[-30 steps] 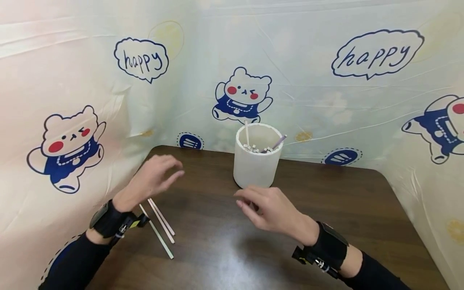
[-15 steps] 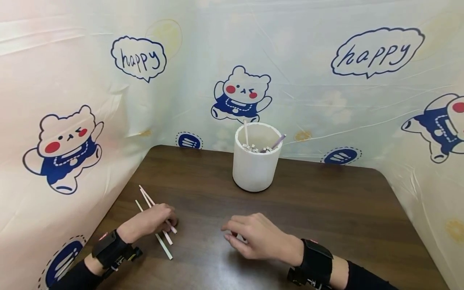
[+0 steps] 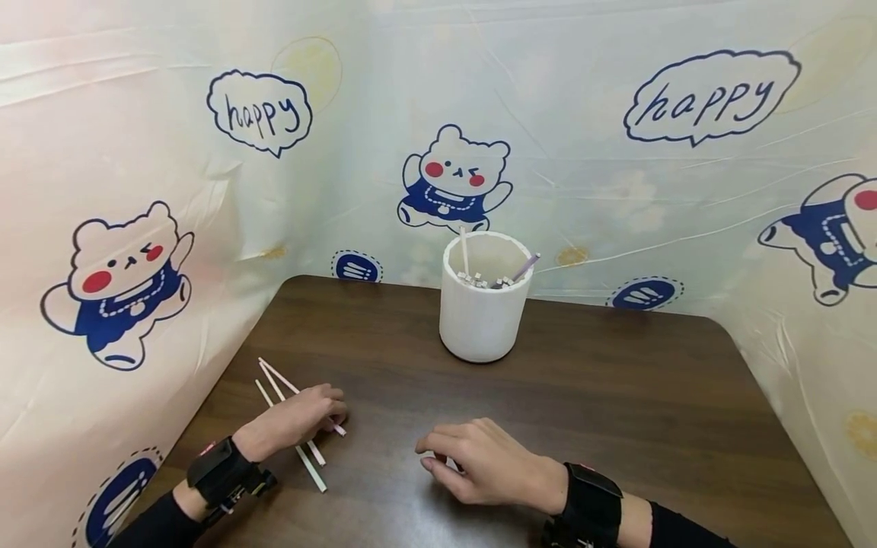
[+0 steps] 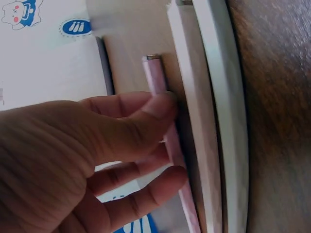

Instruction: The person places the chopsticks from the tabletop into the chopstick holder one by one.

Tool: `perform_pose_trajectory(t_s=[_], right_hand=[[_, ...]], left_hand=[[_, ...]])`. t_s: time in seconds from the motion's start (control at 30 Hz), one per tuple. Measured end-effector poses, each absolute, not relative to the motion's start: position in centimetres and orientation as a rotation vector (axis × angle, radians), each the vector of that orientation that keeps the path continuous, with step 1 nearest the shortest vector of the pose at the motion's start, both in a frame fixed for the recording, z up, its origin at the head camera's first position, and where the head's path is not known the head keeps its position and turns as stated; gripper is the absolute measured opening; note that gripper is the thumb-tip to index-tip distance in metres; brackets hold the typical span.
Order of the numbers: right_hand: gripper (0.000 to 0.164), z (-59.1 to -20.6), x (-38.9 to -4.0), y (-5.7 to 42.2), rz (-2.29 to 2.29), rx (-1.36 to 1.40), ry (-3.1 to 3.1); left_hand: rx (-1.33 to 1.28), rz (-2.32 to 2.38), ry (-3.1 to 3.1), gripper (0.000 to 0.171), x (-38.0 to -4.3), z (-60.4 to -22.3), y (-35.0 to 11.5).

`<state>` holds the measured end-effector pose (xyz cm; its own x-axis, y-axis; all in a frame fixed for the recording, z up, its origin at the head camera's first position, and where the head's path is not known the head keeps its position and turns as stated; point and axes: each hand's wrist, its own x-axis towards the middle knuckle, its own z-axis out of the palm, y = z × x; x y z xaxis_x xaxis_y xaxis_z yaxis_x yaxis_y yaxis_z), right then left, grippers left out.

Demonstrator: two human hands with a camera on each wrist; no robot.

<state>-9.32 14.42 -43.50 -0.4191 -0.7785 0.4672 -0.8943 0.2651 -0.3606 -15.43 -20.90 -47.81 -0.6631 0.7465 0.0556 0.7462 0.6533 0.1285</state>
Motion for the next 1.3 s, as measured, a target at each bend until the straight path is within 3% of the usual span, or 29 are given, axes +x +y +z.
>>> perform_pose_trajectory(t_s=[0.23, 0.3, 0.47, 0.6, 0.73, 0.97, 1.13, 1.3], right_hand=[[0.016, -43.7, -9.5, 14.7, 0.91, 1.543, -2.386], [0.017, -43.6, -9.5, 14.9, 0.927, 1.516, -2.412], [0.021, -43.2, -10.1, 15.2, 0.922, 1.458, -2.401], [0.029, -42.6, -10.9, 15.6, 0.905, 1.422, -2.358], [0.041, -41.8, -11.5, 15.9, 0.934, 1.336, -2.394], [0.055, -40.9, -11.9, 15.6, 0.903, 1.258, -2.363], [0.042, -41.1, -11.3, 15.1, 0.848, 1.324, -2.297], [0.027, -41.6, -10.8, 15.0, 0.734, 1.407, -2.181]], left_hand=[[1.316, 0.24, 2.918, 0.02, -16.0, -47.5, -20.7], [1.334, 0.235, 2.948, 0.025, -16.1, -47.0, -20.6], [1.491, 0.224, 3.034, 0.056, -15.8, -45.0, -19.5], [1.749, 0.274, 3.107, 0.058, -14.8, -42.6, -17.6], [2.094, 0.477, 3.083, 0.049, -13.3, -40.2, -15.6], [2.778, 0.765, 2.757, 0.012, -10.2, -36.9, -11.8], [3.105, 0.877, 2.484, 0.011, -8.4, -36.0, -9.8], [3.175, 1.054, 2.272, 0.008, -7.4, -36.6, -9.4]])
